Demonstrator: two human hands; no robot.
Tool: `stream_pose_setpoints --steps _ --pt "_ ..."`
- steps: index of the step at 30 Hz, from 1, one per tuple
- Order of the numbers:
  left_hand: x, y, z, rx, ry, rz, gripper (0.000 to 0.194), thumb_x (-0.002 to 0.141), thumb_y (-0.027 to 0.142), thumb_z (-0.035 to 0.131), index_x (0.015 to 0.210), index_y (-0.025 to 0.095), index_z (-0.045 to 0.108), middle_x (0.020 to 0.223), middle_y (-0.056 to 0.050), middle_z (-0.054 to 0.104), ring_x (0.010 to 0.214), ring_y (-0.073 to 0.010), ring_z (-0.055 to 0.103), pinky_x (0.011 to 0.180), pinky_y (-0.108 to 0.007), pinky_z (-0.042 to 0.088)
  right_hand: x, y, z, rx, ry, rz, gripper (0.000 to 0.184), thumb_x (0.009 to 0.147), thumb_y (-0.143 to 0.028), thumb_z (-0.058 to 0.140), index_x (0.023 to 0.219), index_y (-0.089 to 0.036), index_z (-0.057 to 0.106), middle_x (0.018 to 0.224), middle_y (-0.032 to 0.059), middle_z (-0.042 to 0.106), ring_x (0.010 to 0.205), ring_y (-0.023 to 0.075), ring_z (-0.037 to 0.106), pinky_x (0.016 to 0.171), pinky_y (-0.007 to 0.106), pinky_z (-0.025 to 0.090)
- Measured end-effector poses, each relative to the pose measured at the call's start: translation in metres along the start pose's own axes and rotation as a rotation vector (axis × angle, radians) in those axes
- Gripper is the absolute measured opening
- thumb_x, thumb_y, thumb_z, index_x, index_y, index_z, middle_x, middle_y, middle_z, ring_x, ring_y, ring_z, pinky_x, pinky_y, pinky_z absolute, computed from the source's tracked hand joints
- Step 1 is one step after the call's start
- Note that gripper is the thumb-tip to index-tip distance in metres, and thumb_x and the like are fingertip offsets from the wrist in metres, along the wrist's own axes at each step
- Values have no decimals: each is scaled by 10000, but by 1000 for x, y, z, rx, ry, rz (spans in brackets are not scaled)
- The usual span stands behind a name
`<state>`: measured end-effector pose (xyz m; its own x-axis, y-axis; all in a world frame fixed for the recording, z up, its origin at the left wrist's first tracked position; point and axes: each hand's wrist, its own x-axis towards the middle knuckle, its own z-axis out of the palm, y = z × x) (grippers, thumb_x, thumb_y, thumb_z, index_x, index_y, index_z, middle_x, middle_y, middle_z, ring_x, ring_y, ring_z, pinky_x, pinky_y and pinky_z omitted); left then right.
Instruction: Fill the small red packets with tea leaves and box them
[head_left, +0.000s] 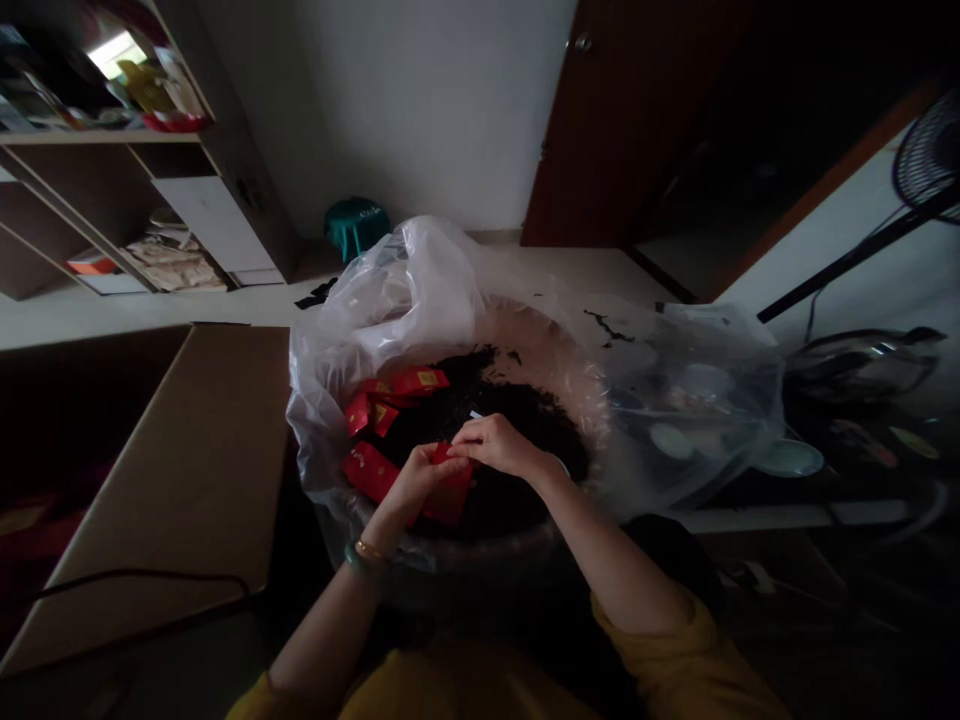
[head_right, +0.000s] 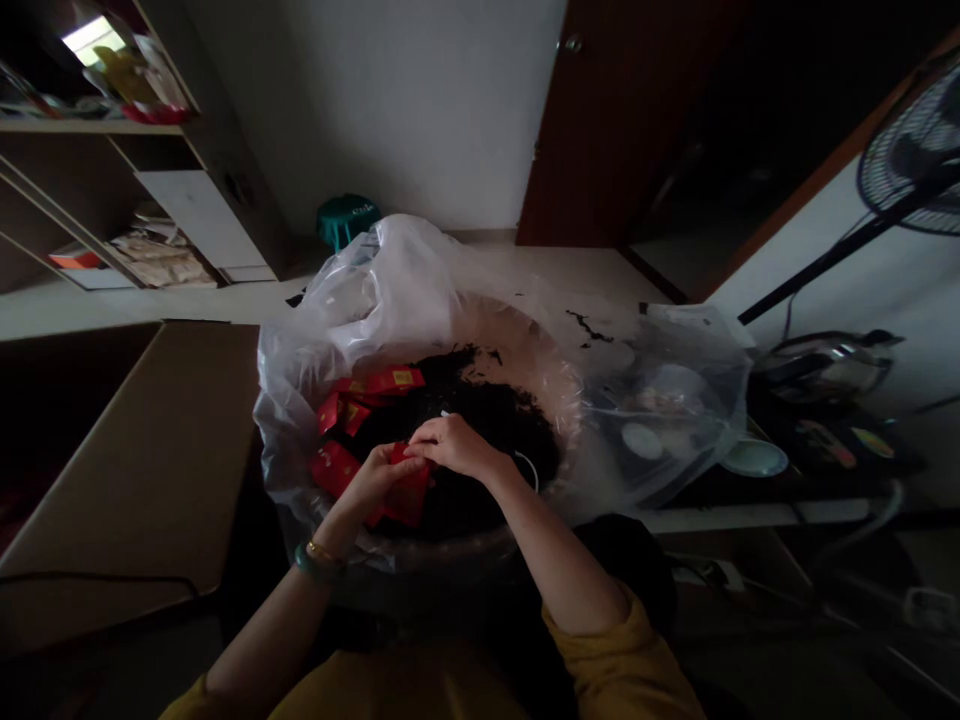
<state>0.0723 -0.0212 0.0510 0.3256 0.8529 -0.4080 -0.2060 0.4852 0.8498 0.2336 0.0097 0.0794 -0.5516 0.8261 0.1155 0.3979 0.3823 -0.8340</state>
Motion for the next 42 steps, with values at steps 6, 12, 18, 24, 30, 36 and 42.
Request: stream_pose_setpoints --steps 6,12,18,24,30,36,42 --pt "4 2 1 5 65 17 461 449 436 873 687 102 664 571 -24 672 494 -145 627 493 -227 474 2 11 4 -6 123 -45 179 878 -288 584 844 -196 734 817 26 714 754 141 639 708 233 466" --pt "5 0 1 -24 133 34 470 461 441 865 728 105 673 664 -44 703 537 -152 643 520 -242 496 -7 39 -12 -126 314 122 213 889 -302 549 861 -172 715 828 47 699 725 140 625 694 254 473" --pt "8 -5 -2 120 127 131 467 463 374 864 784 117 643 669 -21 681 558 -132 609 541 -229 470 -23 23 -5 -97 284 -67 176 837 -313 644 970 -216 704 965 52 661 821 145 614 666 244 493" --pt "14 -14 -10 499 145 397 455 515 258 808 930 133 667 768 -12 689 670 -131 599 633 -220 466 -21 -4 -6 -337 137 -122 156 761 -311 743 876 -212 709 928 43 659 911 179 584 857 322 473" --pt "17 -32 -11 774 241 512 422 571 154 716 990 177 665 686 34 673 578 -105 576 583 -201 452 -12 -9 1 -663 -95 65 160 786 -296 716 865 -157 714 872 73 666 915 211 576 809 309 462" --pt "18 -41 -15 825 220 541 404 603 118 664 999 199 662 662 55 652 558 -85 559 558 -174 444 -7 -3 16 -648 -243 76 192 902 -243 565 869 -165 737 908 84 654 948 191 550 843 295 431" --pt "20 -39 -19 802 199 534 409 584 130 665 989 187 654 680 50 655 564 -83 549 554 -173 434 -6 0 19 -591 -222 74 226 921 -312 538 907 -192 730 899 67 612 928 181 540 826 298 427"
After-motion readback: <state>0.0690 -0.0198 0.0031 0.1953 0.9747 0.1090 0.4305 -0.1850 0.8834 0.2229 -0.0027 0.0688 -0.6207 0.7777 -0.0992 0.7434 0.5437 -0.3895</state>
